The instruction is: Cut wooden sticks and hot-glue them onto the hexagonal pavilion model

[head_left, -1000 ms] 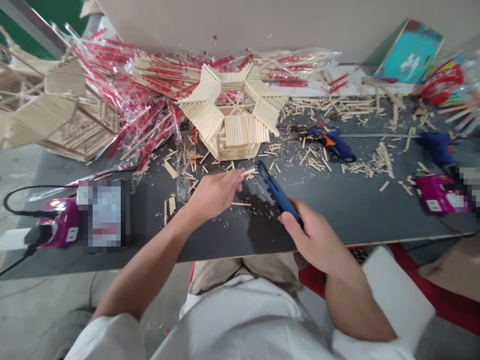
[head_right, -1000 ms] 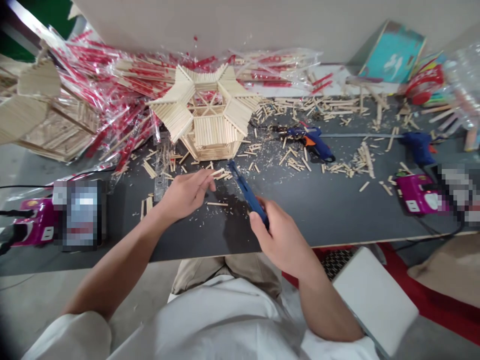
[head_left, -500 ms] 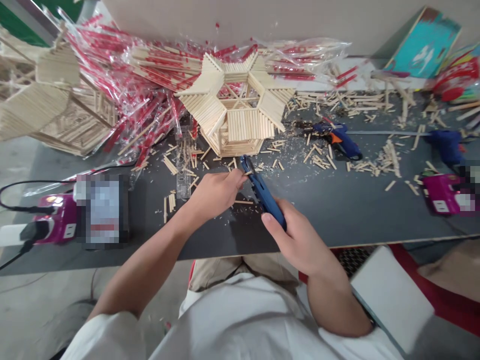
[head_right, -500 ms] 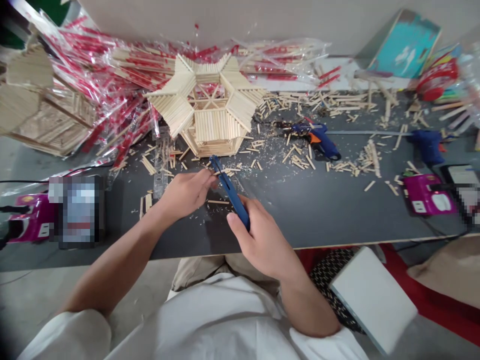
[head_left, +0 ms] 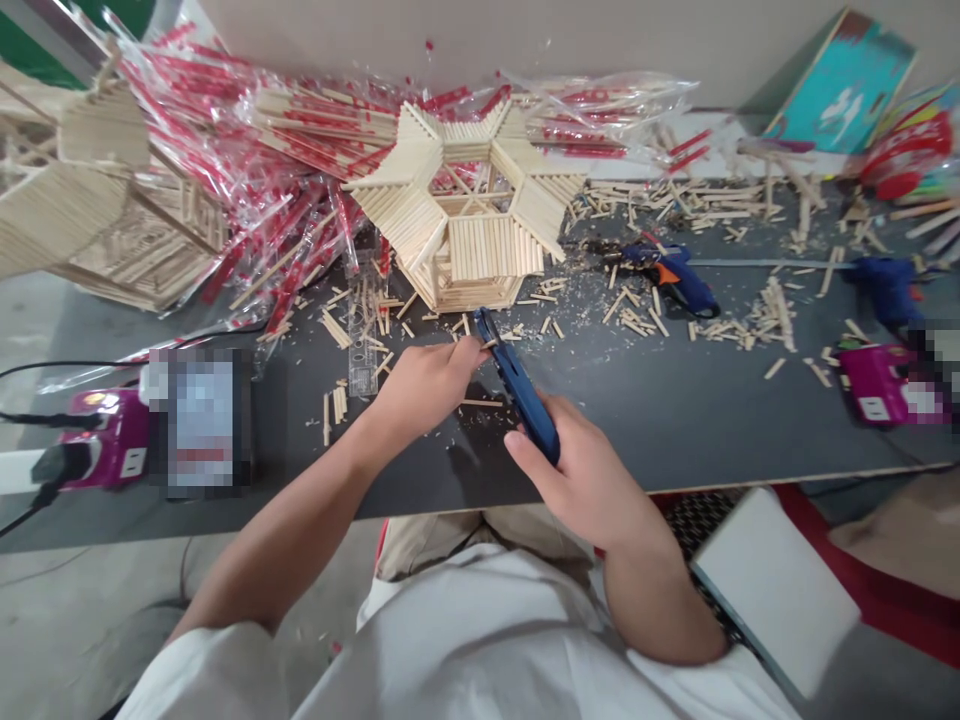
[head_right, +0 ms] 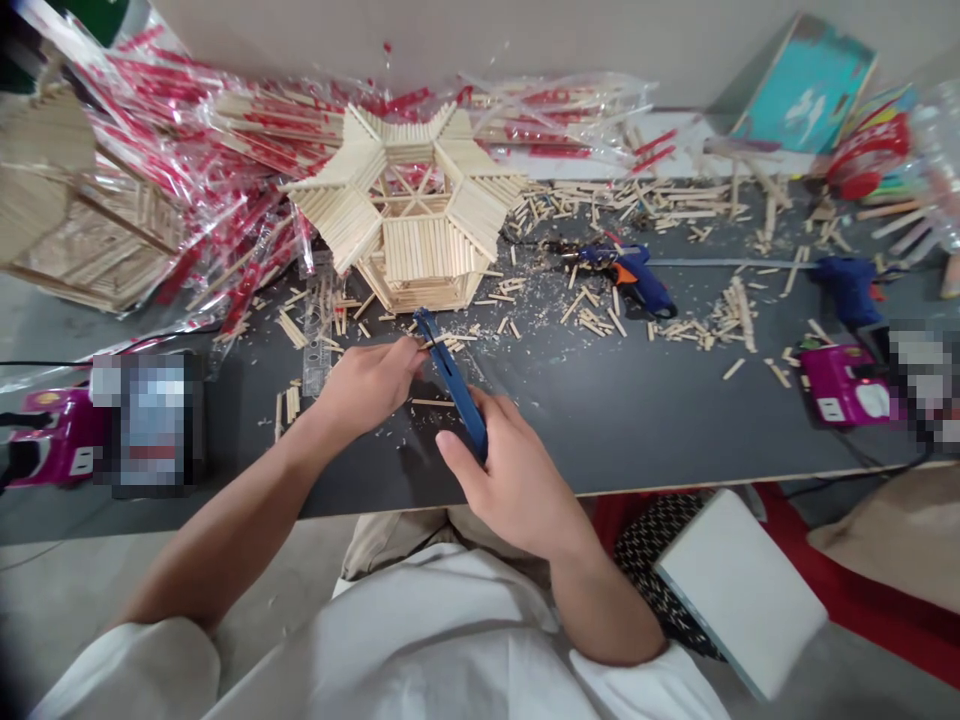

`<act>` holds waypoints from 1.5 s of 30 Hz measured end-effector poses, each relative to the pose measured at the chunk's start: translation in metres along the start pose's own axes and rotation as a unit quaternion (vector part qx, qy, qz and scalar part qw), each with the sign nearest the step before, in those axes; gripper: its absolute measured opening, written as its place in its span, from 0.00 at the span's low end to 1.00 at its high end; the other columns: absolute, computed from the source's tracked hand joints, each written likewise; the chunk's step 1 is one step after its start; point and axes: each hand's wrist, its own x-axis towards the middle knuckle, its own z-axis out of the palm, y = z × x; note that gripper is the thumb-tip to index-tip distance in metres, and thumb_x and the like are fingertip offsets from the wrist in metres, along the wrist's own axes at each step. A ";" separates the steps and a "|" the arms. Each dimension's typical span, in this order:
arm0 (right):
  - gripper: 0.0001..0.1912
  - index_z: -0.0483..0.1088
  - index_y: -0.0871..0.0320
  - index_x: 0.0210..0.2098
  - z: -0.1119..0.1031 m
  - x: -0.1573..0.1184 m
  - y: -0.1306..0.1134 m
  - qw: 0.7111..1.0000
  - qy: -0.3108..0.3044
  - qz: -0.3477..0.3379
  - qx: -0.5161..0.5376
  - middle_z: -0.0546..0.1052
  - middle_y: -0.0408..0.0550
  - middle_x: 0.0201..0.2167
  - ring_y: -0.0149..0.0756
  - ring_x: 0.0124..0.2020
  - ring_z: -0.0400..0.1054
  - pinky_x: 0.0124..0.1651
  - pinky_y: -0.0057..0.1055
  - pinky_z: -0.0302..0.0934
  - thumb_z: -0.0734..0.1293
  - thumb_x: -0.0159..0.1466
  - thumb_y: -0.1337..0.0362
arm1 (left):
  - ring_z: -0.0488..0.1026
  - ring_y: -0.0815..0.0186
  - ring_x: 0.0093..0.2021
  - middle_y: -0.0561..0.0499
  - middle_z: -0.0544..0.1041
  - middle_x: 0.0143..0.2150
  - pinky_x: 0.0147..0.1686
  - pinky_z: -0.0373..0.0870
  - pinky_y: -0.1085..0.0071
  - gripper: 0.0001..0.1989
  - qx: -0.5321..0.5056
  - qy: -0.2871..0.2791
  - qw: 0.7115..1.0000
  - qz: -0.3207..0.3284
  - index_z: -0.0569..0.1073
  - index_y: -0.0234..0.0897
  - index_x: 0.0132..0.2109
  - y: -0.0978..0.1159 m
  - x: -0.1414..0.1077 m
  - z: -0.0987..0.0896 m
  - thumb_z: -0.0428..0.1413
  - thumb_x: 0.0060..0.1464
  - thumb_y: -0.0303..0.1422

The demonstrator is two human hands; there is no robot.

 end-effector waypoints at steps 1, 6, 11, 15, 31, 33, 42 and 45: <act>0.19 0.68 0.53 0.61 0.000 0.000 0.000 1.000 0.001 -0.002 -0.006 0.78 0.55 0.54 0.52 0.57 0.72 0.59 0.49 0.67 0.64 0.76 0.52 | 0.75 0.66 0.27 0.49 0.79 0.29 0.27 0.58 0.72 0.20 -0.002 0.001 1.000 0.000 0.70 0.37 0.42 0.000 0.000 0.000 0.37 0.78 0.37; 0.20 0.67 0.54 0.62 0.001 0.000 0.000 0.999 -0.002 -0.010 -0.034 0.77 0.56 0.54 0.52 0.56 0.73 0.57 0.49 0.68 0.63 0.75 0.52 | 0.73 0.65 0.26 0.49 0.78 0.28 0.26 0.56 0.71 0.20 0.002 0.000 1.000 -0.010 0.70 0.37 0.42 0.001 0.001 0.002 0.37 0.78 0.37; 0.23 0.66 0.55 0.65 0.000 -0.001 0.000 0.999 -0.012 0.000 -0.045 0.76 0.57 0.55 0.52 0.57 0.73 0.59 0.50 0.67 0.62 0.76 0.52 | 0.73 0.66 0.26 0.50 0.78 0.28 0.26 0.53 0.71 0.21 0.021 0.011 1.000 0.001 0.70 0.37 0.42 0.000 0.001 0.002 0.37 0.78 0.36; 0.23 0.66 0.55 0.65 0.001 -0.001 0.002 0.999 -0.010 -0.003 -0.048 0.76 0.58 0.57 0.52 0.57 0.73 0.59 0.51 0.67 0.61 0.77 0.52 | 0.72 0.67 0.25 0.50 0.77 0.27 0.26 0.52 0.71 0.21 0.025 0.013 1.000 0.002 0.71 0.37 0.42 0.000 0.001 0.003 0.38 0.78 0.36; 0.15 0.69 0.53 0.57 0.010 -0.002 0.008 0.998 0.035 -0.002 -0.045 0.78 0.56 0.51 0.55 0.56 0.73 0.56 0.50 0.66 0.60 0.76 0.54 | 0.71 0.67 0.25 0.51 0.77 0.27 0.27 0.54 0.70 0.19 -0.008 0.035 0.999 -0.009 0.68 0.38 0.39 0.003 0.000 0.004 0.39 0.78 0.35; 0.15 0.70 0.53 0.53 0.011 -0.002 0.008 0.998 0.037 0.009 -0.050 0.78 0.55 0.47 0.54 0.53 0.74 0.54 0.48 0.66 0.60 0.76 0.52 | 0.71 0.67 0.26 0.51 0.77 0.28 0.27 0.54 0.70 0.19 -0.009 0.036 0.999 -0.010 0.68 0.38 0.38 0.004 0.000 0.005 0.39 0.78 0.35; 0.24 0.69 0.54 0.44 0.018 -0.005 0.014 0.997 0.058 0.034 -0.044 0.79 0.53 0.39 0.49 0.41 0.73 0.43 0.40 0.61 0.55 0.77 0.42 | 0.69 0.68 0.24 0.52 0.74 0.26 0.28 0.54 0.70 0.17 -0.009 0.081 0.996 0.021 0.68 0.38 0.38 0.003 0.000 0.006 0.42 0.77 0.33; 0.26 0.69 0.54 0.43 0.020 -0.004 0.015 0.996 0.061 0.036 -0.052 0.78 0.52 0.37 0.47 0.39 0.72 0.40 0.39 0.58 0.53 0.78 0.42 | 0.69 0.68 0.24 0.53 0.74 0.26 0.27 0.53 0.71 0.17 0.004 0.089 0.996 0.026 0.68 0.38 0.38 0.003 0.000 0.005 0.42 0.77 0.33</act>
